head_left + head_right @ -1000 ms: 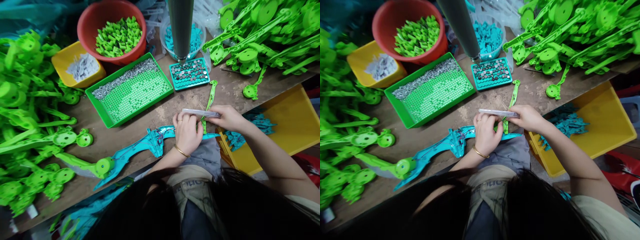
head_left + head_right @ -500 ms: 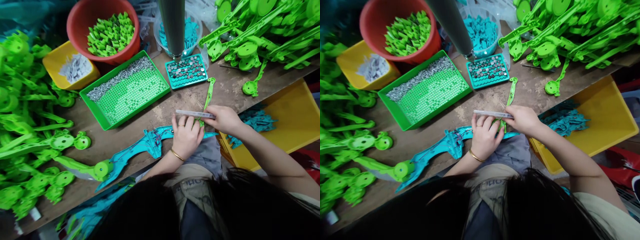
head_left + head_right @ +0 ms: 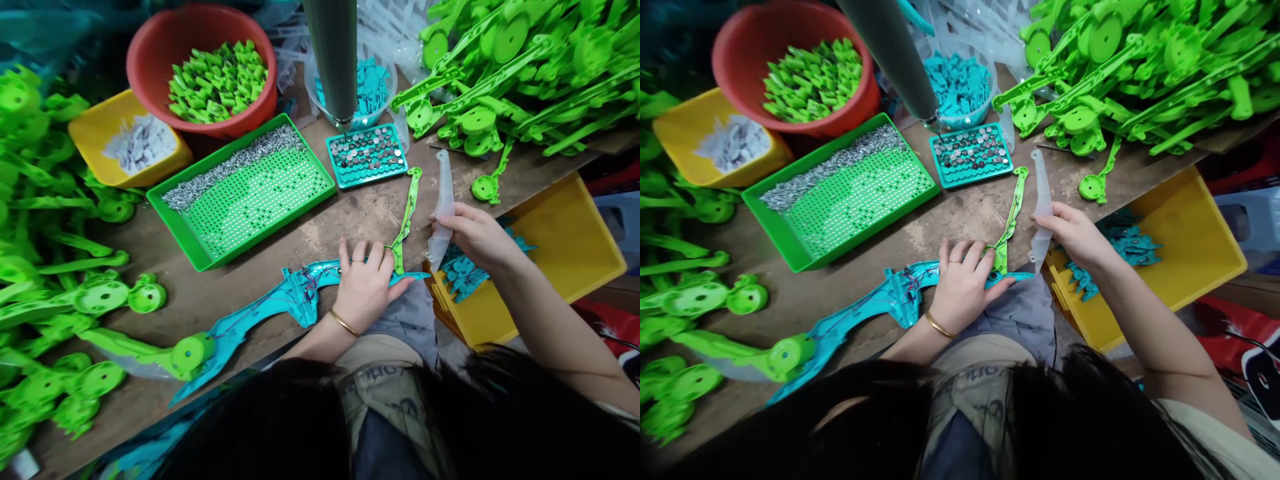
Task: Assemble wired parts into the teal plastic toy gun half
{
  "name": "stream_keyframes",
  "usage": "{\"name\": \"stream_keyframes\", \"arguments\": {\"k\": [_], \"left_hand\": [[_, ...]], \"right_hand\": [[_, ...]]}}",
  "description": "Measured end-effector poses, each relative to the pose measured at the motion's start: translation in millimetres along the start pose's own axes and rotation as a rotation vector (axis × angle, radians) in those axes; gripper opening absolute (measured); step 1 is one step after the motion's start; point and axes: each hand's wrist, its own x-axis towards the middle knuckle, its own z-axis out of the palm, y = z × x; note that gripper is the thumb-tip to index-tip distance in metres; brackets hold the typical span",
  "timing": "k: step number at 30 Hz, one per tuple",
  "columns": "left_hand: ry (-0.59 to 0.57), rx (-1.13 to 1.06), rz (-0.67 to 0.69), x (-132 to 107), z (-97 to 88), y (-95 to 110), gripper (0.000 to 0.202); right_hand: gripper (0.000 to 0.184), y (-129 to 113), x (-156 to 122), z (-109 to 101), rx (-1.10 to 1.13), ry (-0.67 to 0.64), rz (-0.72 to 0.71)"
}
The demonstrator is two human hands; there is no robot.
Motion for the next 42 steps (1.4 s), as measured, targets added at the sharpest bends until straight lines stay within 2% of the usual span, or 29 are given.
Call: {"name": "stream_keyframes", "arguments": {"k": [3, 7, 10, 16, 21, 28, 34, 36, 38, 40, 42], "left_hand": [[-0.012, -0.016, 0.02, 3.0, -3.5, -0.7, 0.052], [0.044, -0.037, 0.0, 14.3, -1.2, 4.1, 0.043], [0.069, -0.073, 0.009, 22.2, 5.2, 7.7, 0.04], [0.042, -0.091, 0.036, 23.4, 16.6, 4.8, 0.041], [0.055, -0.119, 0.042, 22.4, 18.7, 2.9, 0.041], [0.039, -0.15, 0.048, 21.9, 17.8, 2.5, 0.04], [-0.002, -0.151, 0.038, 24.1, 17.2, 2.5, 0.037], [-0.005, -0.159, 0.032, 24.2, 16.8, 2.5, 0.037], [-0.005, -0.166, 0.029, 24.1, 16.6, 2.5, 0.038], [-0.004, -0.166, 0.031, 23.8, 16.7, 2.5, 0.039], [0.001, -0.16, 0.032, 23.5, 17.1, 2.3, 0.039]], "right_hand": [[0.028, -1.4, -0.7, 5.1, 0.032, -0.008, 0.014], [0.026, 0.2, 0.9, 14.2, -0.256, -0.062, -0.088], [0.025, 6.1, 2.8, 20.8, -0.476, -0.025, -0.182], [0.019, 12.1, 4.4, 28.4, -0.704, 0.063, -0.359], [0.013, 12.0, 3.2, 28.0, -0.856, 0.047, -0.477], [0.013, 12.1, 7.1, 23.2, -0.964, 0.032, -0.583], [0.011, 7.2, 7.3, 21.3, -1.021, -0.114, -0.626], [0.013, 7.4, 6.5, 18.7, -1.006, -0.126, -0.61], [0.018, 6.9, 8.5, 12.6, -0.968, -0.026, -0.552], [0.034, 3.9, 13.8, 3.6, -0.921, 0.16, -0.512], [0.053, -1.7, 19.8, -5.0, -0.884, 0.328, -0.565]]}}
